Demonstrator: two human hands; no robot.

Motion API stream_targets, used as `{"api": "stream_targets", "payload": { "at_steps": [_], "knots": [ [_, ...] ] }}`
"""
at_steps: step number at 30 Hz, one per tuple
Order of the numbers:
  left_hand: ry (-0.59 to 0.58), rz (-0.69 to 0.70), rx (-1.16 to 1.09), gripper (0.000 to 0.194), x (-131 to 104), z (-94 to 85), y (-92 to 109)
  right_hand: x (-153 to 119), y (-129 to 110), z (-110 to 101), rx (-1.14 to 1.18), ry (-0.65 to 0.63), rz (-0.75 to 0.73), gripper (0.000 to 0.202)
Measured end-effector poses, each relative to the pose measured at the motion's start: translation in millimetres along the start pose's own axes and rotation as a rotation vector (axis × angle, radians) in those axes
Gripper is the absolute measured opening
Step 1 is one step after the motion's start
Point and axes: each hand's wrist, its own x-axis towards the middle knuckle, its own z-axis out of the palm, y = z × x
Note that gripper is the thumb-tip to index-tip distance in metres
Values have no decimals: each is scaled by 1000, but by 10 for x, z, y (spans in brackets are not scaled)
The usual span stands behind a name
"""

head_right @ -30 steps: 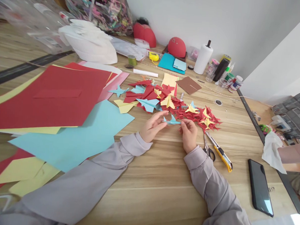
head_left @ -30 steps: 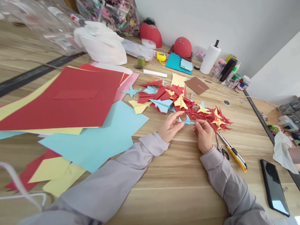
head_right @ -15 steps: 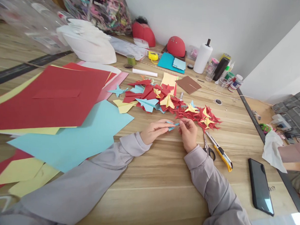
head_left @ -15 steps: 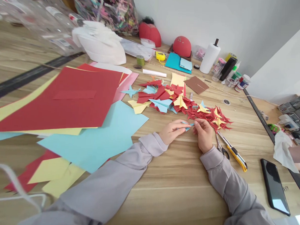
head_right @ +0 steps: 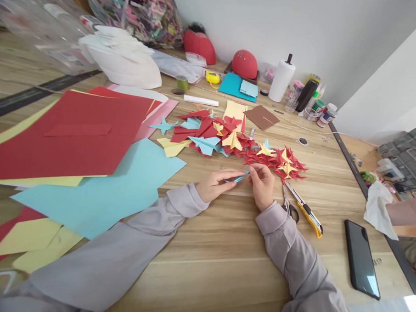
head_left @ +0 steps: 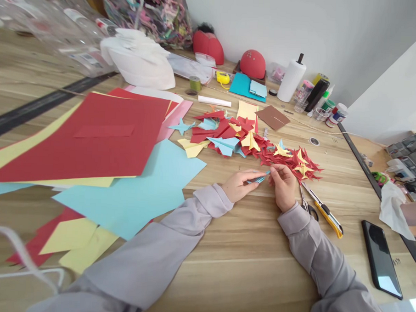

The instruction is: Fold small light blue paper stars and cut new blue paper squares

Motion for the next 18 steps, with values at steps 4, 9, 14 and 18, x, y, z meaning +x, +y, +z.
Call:
{"api": "stream_targets", "payload": {
  "at_steps": [4,9,14,18],
  "knots": [
    [29,36,50,36,-12,20,-10,-5,-13,0,-31,9,8,20],
    [64,20,82,32,-9,45,-49,-10,-5,-1,-1,-5,6,18],
    [76,12,80,30,-6,47,-35,-7,-3,4,19,-10,13,16],
    [73,11,59,29,-18,50,-26,-2,-5,14,-7,-21,35,19]
  ]
}}
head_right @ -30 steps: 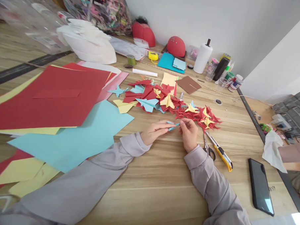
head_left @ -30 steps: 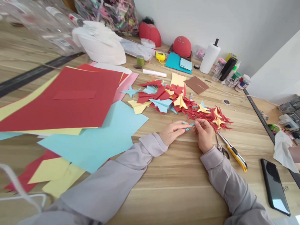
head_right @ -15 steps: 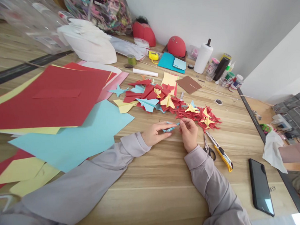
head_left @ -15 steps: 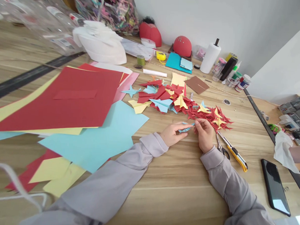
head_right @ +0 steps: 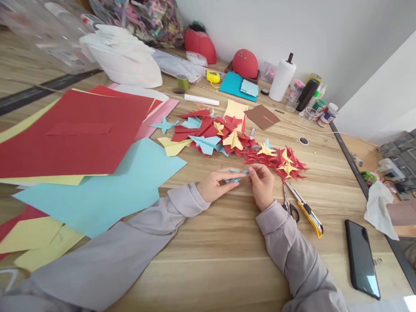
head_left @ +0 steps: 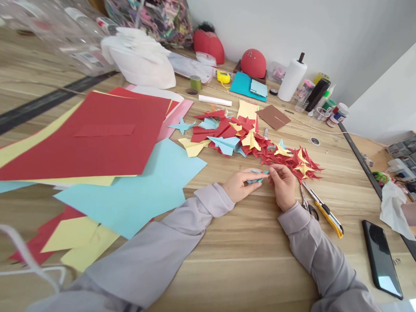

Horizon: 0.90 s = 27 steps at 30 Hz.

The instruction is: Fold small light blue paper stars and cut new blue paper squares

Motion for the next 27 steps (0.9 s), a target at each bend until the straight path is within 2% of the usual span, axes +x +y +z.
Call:
{"api": "stream_targets", "payload": {
  "at_steps": [9,14,20,24,27],
  "knots": [
    [-39,38,-84,26,13,-22,2,8,-19,0,-26,-18,10,19],
    [37,40,-44,23,17,18,-69,9,-9,3,-40,-45,-8,21],
    [251,-28,9,23,34,10,-112,-67,-46,10,-177,-91,-173,15],
    [242,-17,62,23,34,-10,-116,-111,-52,12,-339,-189,-270,11],
    [210,-11,84,22,31,-3,-129,-106,-33,10,-380,-216,-288,9]
  ]
}}
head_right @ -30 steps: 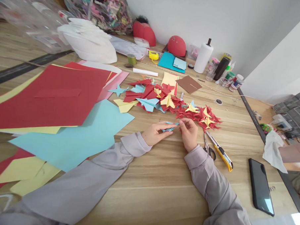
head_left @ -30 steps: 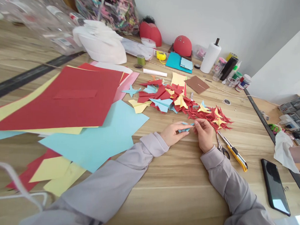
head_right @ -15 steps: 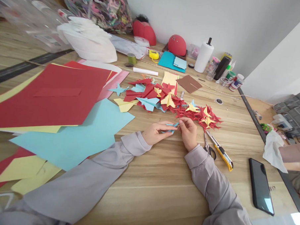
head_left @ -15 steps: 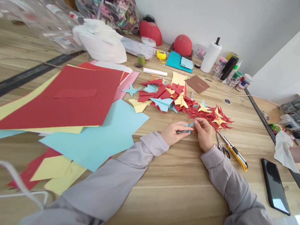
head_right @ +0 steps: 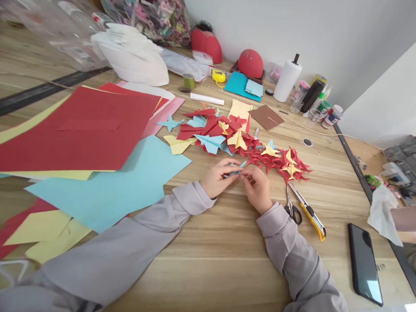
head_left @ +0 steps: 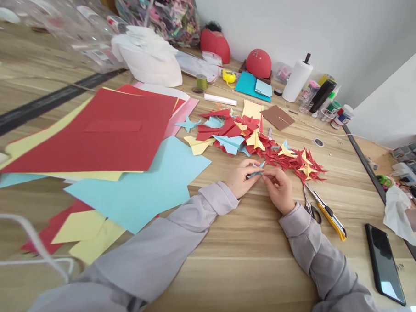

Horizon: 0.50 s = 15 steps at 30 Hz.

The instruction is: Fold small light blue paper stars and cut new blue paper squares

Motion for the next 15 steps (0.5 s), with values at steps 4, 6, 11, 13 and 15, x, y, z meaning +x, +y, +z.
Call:
{"api": "stream_targets", "payload": {
  "at_steps": [4,6,11,13,15],
  "knots": [
    [-10,-11,-13,21,3,8,-1,9,21,1,5,13,29,7],
    [-15,-19,-23,21,5,3,10,8,22,-1,18,5,43,7],
    [9,-13,-13,19,7,-5,32,5,27,-10,118,-38,93,9],
    [25,-3,-8,18,7,-4,33,12,24,-13,157,-48,116,9],
    [44,16,4,17,6,-3,34,23,14,-13,188,-55,136,9]
  ]
}}
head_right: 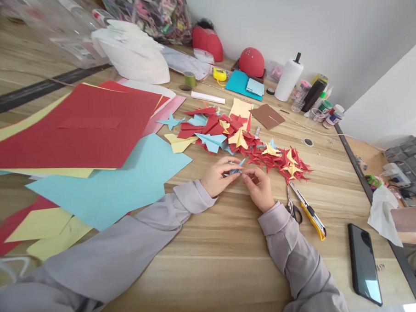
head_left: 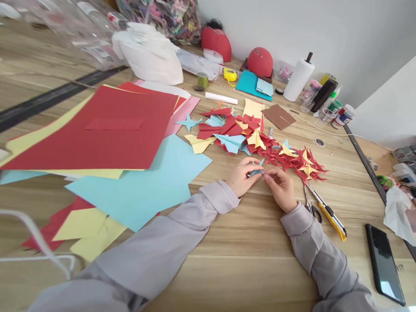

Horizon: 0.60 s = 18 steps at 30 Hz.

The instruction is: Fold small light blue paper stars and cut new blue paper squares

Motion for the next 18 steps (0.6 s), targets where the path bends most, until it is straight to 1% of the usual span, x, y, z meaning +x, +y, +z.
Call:
{"api": "stream_targets", "payload": {
  "at_steps": [4,10,13,18],
  "knots": [
    [49,59,34,16,-4,1,8,14,-27,11,67,3,32,12],
    [114,186,88,11,-12,9,-6,24,-66,9,164,21,148,18],
    [130,239,107,10,-9,11,-17,28,-71,-2,188,28,155,16],
    [150,280,135,9,-1,10,-15,23,-48,-20,231,9,174,14]
  ]
}}
